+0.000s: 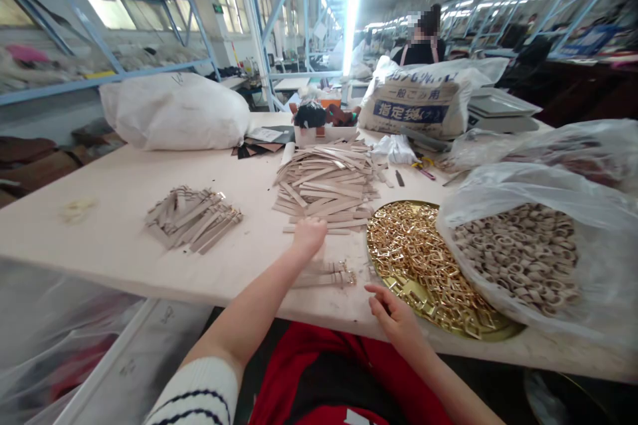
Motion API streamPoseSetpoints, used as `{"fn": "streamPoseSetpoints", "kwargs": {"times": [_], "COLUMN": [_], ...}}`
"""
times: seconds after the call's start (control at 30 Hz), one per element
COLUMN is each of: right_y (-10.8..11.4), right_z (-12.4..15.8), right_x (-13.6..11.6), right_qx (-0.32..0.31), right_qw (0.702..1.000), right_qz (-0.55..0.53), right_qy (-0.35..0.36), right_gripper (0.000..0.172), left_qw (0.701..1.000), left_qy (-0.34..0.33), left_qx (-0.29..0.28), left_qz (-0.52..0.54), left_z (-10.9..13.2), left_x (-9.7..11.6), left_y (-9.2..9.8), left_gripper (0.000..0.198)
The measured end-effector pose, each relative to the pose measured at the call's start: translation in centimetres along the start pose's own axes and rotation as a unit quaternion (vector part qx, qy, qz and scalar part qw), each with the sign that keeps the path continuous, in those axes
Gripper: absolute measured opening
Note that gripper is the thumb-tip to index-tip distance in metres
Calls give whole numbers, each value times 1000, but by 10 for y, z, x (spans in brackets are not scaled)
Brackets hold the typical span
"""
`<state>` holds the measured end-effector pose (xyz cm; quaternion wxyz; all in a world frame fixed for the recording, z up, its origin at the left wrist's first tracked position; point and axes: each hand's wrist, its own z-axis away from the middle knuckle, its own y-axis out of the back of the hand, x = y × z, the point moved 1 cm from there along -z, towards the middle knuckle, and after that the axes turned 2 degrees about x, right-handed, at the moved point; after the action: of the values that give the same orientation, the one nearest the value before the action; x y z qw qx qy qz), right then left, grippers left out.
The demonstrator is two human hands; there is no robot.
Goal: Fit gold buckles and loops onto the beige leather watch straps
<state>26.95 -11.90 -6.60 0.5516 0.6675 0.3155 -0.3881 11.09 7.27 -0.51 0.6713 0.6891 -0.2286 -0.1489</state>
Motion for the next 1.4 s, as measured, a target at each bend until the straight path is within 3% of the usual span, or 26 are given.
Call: {"fn": "streamPoseSetpoints", "kwargs": {"times": [0.13,0.27,0.43,0.5,0.57,0.63,0.7,0.77,0.8,0.87,0.9,0.93,0.97,1.07,1.17,1.4], "right_y": [1,1,11,24,41,55,64,73,80,104,120,139,158,204,221,215], "right_z": [0,-1,-4,-6,-5,-1,4,7,7,1,-4,-10,-17,-32,-36,-34], "right_x": [-1,-4,-11,-16,-23,-30,-35,-37,-35,-28,-22,-15,-7,14,28,38], "right_qx": [7,20,9,32,87,132,121,53,23,22,51,95,112,112,93,48], "right_qw": [1000,998,982,957,938,940,960,984,993,999,990,962,912,860,827,766], "right_qz": [-26,-52,-175,-272,-323,-299,-231,-151,-105,36,126,252,391,491,544,635], "right_qy": [-3,-3,-64,-91,-95,-100,-104,-77,-56,-27,-27,-37,-54,-87,-108,-91], "right_gripper": [32,28,33,44,46,35,24,21,22,27,28,28,27,15,11,22], "left_qw": [999,999,1000,1000,995,986,970,920,881,788,741,697,657,567,518,459], "left_qy": [27,39,28,-26,-92,-124,-112,-83,-59,7,45,79,108,175,208,230], "left_qx": [-13,-14,2,-4,-45,-71,-111,-190,-237,-310,-328,-334,-333,-325,-320,-331], "left_qz": [-15,-21,-14,-4,20,82,188,331,405,532,585,630,667,736,765,792], "left_z": [-25,-19,22,48,73,92,104,110,111,113,113,114,114,115,116,122], "left_x": [-8,-10,9,25,44,65,86,106,114,126,129,131,131,129,128,127], "left_y": [-4,3,24,28,26,22,19,17,17,20,22,24,25,25,24,34], "left_gripper": [18,20,36,44,48,45,34,27,25,20,16,13,11,12,17,21]}}
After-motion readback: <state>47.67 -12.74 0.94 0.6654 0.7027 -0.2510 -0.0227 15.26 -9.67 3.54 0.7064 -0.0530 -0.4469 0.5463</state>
